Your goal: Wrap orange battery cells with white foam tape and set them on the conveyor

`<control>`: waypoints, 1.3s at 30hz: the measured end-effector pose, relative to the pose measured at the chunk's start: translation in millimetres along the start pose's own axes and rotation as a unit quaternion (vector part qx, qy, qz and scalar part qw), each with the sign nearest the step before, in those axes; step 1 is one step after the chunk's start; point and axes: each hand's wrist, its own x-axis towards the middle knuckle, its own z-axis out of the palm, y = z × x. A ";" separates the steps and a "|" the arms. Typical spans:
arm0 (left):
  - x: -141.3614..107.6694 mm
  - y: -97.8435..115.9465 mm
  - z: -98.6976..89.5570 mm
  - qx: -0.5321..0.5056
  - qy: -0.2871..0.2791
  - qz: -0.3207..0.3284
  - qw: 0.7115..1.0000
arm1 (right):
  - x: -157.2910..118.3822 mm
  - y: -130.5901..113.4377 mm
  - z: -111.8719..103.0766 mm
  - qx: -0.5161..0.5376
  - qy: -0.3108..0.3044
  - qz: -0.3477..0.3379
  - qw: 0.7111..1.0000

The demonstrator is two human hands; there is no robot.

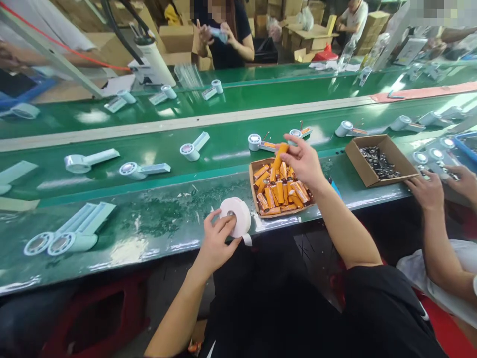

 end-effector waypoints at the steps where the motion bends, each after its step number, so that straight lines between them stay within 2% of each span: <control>1: 0.6 1.6 -1.5 -0.004 -0.004 0.003 1.000 | -6.7 -4.6 0.2 0.063 0.014 -0.013 0.998; 2: 1.5 3.6 -3.8 -0.010 -0.011 0.008 1.000 | -14.9 -10.2 1.1 0.100 0.018 -0.030 0.994; 4: 4.1 8.0 -11.0 -0.024 -0.025 0.024 0.999 | -34.1 -23.7 3.6 0.103 0.012 -0.081 0.991; 7: 8.5 15.5 -26.7 -0.033 -0.036 0.042 0.998 | -61.1 -44.0 3.7 0.006 -0.035 -0.183 0.982; 10: 12.7 22.4 -42.8 -0.029 -0.048 0.057 0.997 | -75.7 -60.8 -1.6 -0.077 -0.156 -0.237 0.956; 12: 14.7 25.5 -50.8 -0.030 -0.057 0.077 0.995 | -78.4 -68.9 -5.1 -0.101 -0.248 -0.283 0.921; 14: 15.5 27.3 -55.5 -0.028 -0.068 0.087 0.993 | -79.1 -72.5 -7.6 -0.115 -0.300 -0.328 0.888; 15: 15.5 27.8 -56.7 -0.024 -0.075 0.085 0.993 | -79.8 -72.1 -8.7 -0.119 -0.310 -0.335 0.882; 19: 13.3 29.2 -56.5 -0.012 -0.084 0.067 0.994 | -91.4 -54.8 -10.7 -0.118 -0.325 -0.265 0.900; 22: 11.1 30.0 -53.5 -0.001 -0.064 0.064 0.996 | -110.7 -31.2 -3.9 -0.125 -0.350 -0.255 0.893; 23: 10.3 30.0 -52.3 0.005 -0.056 0.061 0.997 | -118.6 -23.4 1.0 -0.124 -0.321 -0.269 0.900; 24: 9.3 29.7 -50.9 0.013 -0.050 0.057 0.997 | -126.8 -16.6 7.0 -0.115 -0.254 -0.281 0.918; 25: 8.2 29.3 -49.5 0.020 -0.043 0.053 0.997 | -134.8 -11.1 14.0 -0.093 -0.158 -0.282 0.942; 26: 7.0 28.5 -48.1 0.027 -0.037 0.049 0.998 | -141.9 -7.4 21.4 -0.061 -0.059 -0.260 0.962; 27: 5.8 27.7 -46.7 0.032 -0.029 0.046 0.998 | -147.7 -5.7 28.6 -0.021 0.011 -0.215 0.976; 28: 4.6 26.7 -45.5 0.037 -0.020 0.045 0.998 | -151.5 -6.0 35.1 0.022 0.033 -0.156 0.987; 29: 3.5 25.8 -44.5 0.040 -0.009 0.045 0.998 | -153.1 -8.1 40.4 0.063 0.004 -0.092 0.994; 30: 2.6 24.9 -43.9 0.046 0.001 0.047 0.998 | -152.2 -11.5 43.9 0.097 -0.056 -0.030 0.993; 32: 1.9 23.7 -43.6 0.069 0.019 0.054 0.996 | -144.0 -20.9 45.3 0.136 -0.163 0.063 0.975; 33: 2.0 23.4 -43.9 0.085 0.024 0.059 0.994 | -137.7 -25.9 43.5 0.142 -0.189 0.096 0.967; 37: 6.4 26.3 -45.0 0.124 0.025 0.068 0.990 | -114.0 -40.6 38.2 0.152 -0.191 0.171 0.955; 39: 10.0 30.7 -41.4 0.140 0.039 0.063 0.987 | -112.3 -42.7 49.2 0.173 -0.133 0.167 0.962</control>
